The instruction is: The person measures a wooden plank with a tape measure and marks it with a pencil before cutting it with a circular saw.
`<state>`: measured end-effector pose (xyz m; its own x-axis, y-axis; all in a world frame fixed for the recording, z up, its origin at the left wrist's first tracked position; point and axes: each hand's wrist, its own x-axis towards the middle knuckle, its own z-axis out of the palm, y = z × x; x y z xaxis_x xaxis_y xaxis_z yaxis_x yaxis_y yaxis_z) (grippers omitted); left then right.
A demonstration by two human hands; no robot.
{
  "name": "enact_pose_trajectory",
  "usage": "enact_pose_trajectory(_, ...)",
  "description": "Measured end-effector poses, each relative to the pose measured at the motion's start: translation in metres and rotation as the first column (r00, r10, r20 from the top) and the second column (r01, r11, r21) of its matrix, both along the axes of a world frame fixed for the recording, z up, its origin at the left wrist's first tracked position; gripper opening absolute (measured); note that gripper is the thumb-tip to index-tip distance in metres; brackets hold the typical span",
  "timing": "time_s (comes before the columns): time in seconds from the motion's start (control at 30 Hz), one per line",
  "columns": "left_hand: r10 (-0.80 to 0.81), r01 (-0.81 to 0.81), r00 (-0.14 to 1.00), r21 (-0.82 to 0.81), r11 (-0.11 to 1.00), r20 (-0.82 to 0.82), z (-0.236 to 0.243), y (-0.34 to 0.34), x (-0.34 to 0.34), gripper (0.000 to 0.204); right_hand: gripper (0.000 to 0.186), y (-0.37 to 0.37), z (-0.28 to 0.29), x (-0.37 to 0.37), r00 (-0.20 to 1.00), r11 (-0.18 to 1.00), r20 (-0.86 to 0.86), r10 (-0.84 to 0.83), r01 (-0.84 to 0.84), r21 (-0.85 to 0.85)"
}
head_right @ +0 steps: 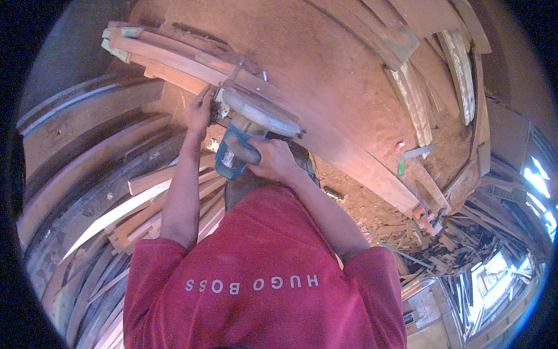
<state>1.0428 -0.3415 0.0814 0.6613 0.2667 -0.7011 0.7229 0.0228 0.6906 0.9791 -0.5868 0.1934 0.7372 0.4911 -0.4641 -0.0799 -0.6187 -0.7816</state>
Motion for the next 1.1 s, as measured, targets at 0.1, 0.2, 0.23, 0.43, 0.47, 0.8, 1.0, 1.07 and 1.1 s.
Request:
enact_pose_trajectory(0.1,0.027,-0.027,1.000,-0.010,1.000,0.006,0.002,0.003,0.002,0.049,0.052,0.005,0.002,0.003,1.000,1.000,0.008,-0.009,0.009,0.013)
enact_pose_trajectory(0.2,0.039,-0.039,0.999,-0.023,0.999,0.001,-0.002,0.011,0.003,0.049,0.051,0.010,-0.002,0.004,1.000,1.000,0.025,-0.011,0.010,0.025)
enact_pose_trajectory(0.23,0.030,-0.030,1.000,-0.013,0.999,-0.006,-0.002,0.013,0.003,0.049,0.051,0.011,-0.003,0.004,1.000,1.000,0.028,-0.010,0.009,0.026)
enact_pose_trajectory(0.43,0.001,-0.002,1.000,0.030,1.000,0.024,0.006,0.019,0.010,0.050,0.051,0.021,0.001,0.011,0.999,1.000,0.045,-0.009,0.008,0.025)
enact_pose_trajectory(0.47,-0.007,0.006,1.000,0.041,0.999,0.022,0.005,0.021,0.010,0.050,0.050,0.023,0.000,0.011,0.999,1.000,0.044,-0.008,0.007,0.027)
enact_pose_trajectory(0.8,-0.045,0.051,0.997,0.089,0.995,-0.060,0.022,0.033,0.024,0.048,0.037,0.040,0.001,0.020,0.995,0.997,0.083,-0.052,0.047,0.055)
enact_pose_trajectory(1.0,-0.051,0.056,0.998,0.108,0.993,-0.047,0.018,0.042,0.027,0.048,0.042,0.048,-0.001,0.023,0.996,0.999,0.078,-0.030,0.027,0.041)
enact_pose_trajectory(1.07,-0.033,0.034,0.999,0.071,0.997,-0.011,0.014,0.047,0.026,0.048,0.044,0.051,0.000,0.025,0.998,1.000,0.065,-0.012,0.010,0.027)
enact_pose_trajectory(1.1,-0.030,0.032,0.999,0.066,0.997,-0.027,0.015,0.048,0.027,0.048,0.045,0.052,0.000,0.027,0.998,1.000,0.062,-0.004,0.003,0.021)
